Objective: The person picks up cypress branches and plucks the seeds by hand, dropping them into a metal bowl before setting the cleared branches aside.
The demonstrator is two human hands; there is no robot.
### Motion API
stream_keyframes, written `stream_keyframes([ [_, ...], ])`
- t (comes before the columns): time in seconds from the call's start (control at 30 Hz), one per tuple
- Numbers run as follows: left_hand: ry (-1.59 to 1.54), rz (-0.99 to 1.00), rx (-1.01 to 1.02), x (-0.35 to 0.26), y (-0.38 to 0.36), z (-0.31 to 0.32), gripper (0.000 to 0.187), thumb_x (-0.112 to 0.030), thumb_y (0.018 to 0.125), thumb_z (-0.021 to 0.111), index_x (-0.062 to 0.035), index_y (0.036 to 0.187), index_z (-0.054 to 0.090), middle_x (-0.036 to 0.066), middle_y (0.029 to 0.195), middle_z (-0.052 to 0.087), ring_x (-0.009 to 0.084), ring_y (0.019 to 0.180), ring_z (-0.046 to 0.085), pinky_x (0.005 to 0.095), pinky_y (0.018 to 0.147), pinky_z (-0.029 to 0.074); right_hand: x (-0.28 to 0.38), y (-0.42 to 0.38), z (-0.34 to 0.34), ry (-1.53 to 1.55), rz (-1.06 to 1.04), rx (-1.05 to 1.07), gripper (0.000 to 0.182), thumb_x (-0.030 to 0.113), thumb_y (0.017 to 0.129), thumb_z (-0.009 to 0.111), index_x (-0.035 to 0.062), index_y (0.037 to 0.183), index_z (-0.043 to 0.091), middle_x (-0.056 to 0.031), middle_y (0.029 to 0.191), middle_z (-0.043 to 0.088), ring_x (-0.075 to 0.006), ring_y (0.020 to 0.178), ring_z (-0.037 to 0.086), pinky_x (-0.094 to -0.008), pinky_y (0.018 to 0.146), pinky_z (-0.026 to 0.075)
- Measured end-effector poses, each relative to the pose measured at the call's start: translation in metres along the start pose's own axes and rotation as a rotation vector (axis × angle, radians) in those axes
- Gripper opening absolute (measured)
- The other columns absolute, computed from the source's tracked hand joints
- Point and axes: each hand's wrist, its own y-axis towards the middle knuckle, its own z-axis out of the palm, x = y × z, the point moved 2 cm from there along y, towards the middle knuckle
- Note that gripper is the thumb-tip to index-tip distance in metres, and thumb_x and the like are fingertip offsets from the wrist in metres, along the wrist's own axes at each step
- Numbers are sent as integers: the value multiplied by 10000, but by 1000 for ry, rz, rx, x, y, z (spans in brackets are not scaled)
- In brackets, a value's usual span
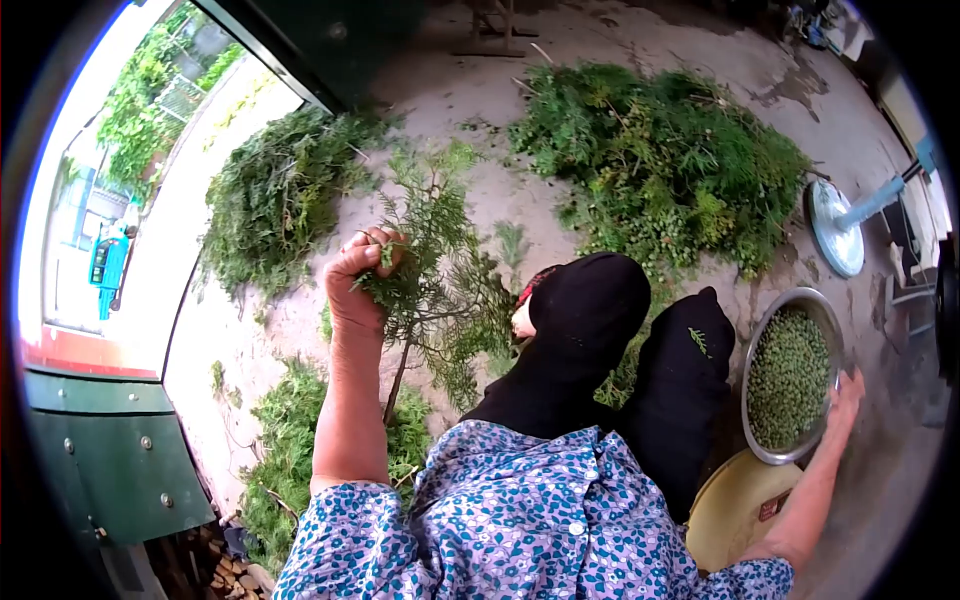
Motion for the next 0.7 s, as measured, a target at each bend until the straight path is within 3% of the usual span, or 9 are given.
stream_keyframes([
  [0.13, -99, 90, -47, -28, 1, -13, 197, -172, 609, 569, -6, 702, 519, 68, 573, 441, 201, 636, 432, 356, 882, 348, 1, 10, -6, 18, 58, -10, 451, 32, 834, 511, 95, 1276, 445, -22, 1164, 528, -152, 958, 528, -257, 698, 415],
  [0.17, -67, 111, -21, -32, 1, -13, 182, -193, 641, 564, -36, 676, 479, 43, 568, 401, 194, 628, 399, 336, 756, 341, -2, 12, 4, -23, -50, -54, 412, 7, 835, 503, 22, 1244, 458, -81, 1122, 541, -176, 952, 551, -245, 717, 454],
  [0.2, -35, 130, 8, -37, 1, -6, 192, -215, 674, 558, -66, 651, 439, 18, 564, 360, 186, 620, 367, 317, 629, 335, 15, -23, 39, 120, -150, 45, 360, 11, 841, 495, -33, 1197, 465, -96, 1084, 542, -179, 919, 561, -261, 741, 476],
  [0.27, -63, 147, 30, -43, 5, 7, 203, -231, 668, 551, -82, 626, 420, 17, 563, 359, 190, 626, 364, 311, 616, 322, 43, -74, 98, 337, -243, 236, 295, -2, 861, 486, -143, 1119, 463, -166, 1033, 542, -242, 920, 583, -340, 843, 496],
  [0.4, -203, 189, 187, -53, 13, 12, 157, -183, 646, 530, -41, 656, 466, 55, 573, 403, 238, 801, 443, 369, 755, 395, 89, -133, 162, 398, -269, 175, 283, 91, 868, 548, -63, 1104, 533, -96, 929, 591, -148, 727, 590, -266, 645, 512],
  [0.5, -174, 258, 154, -60, 14, 24, 192, -260, 665, 529, -97, 617, 439, 10, 568, 381, 195, 718, 400, 319, 637, 345, 86, -107, 133, 287, -302, 89, 261, 141, 868, 565, -13, 1078, 572, -49, 868, 599, -95, 671, 568, -221, 573, 477],
  [0.53, -134, 265, 218, -62, 18, 22, 236, -312, 686, 542, -125, 601, 427, -11, 579, 386, 183, 743, 395, 293, 626, 311, 75, -84, 112, 134, -266, -10, 279, 143, 851, 582, -1, 1089, 580, -72, 897, 617, -151, 741, 588, -262, 655, 487],
  [0.6, -163, 309, 261, -63, 22, 27, 256, -346, 691, 571, -136, 619, 444, -28, 570, 396, 170, 755, 396, 287, 637, 314, 68, -67, 76, -825, -574, -201, 326, 119, 833, 589, -9, 1131, 555, -108, 1001, 616, -212, 872, 581, -308, 793, 464],
  [0.7, -260, 330, 308, -62, 32, 40, 221, -315, 691, 566, -122, 642, 470, -19, 564, 405, 170, 718, 390, 293, 622, 317, 50, -79, 68, -555, -470, -120, 356, 94, 824, 584, -6, 1161, 533, -123, 1096, 593, -227, 984, 543, -327, 892, 406],
])
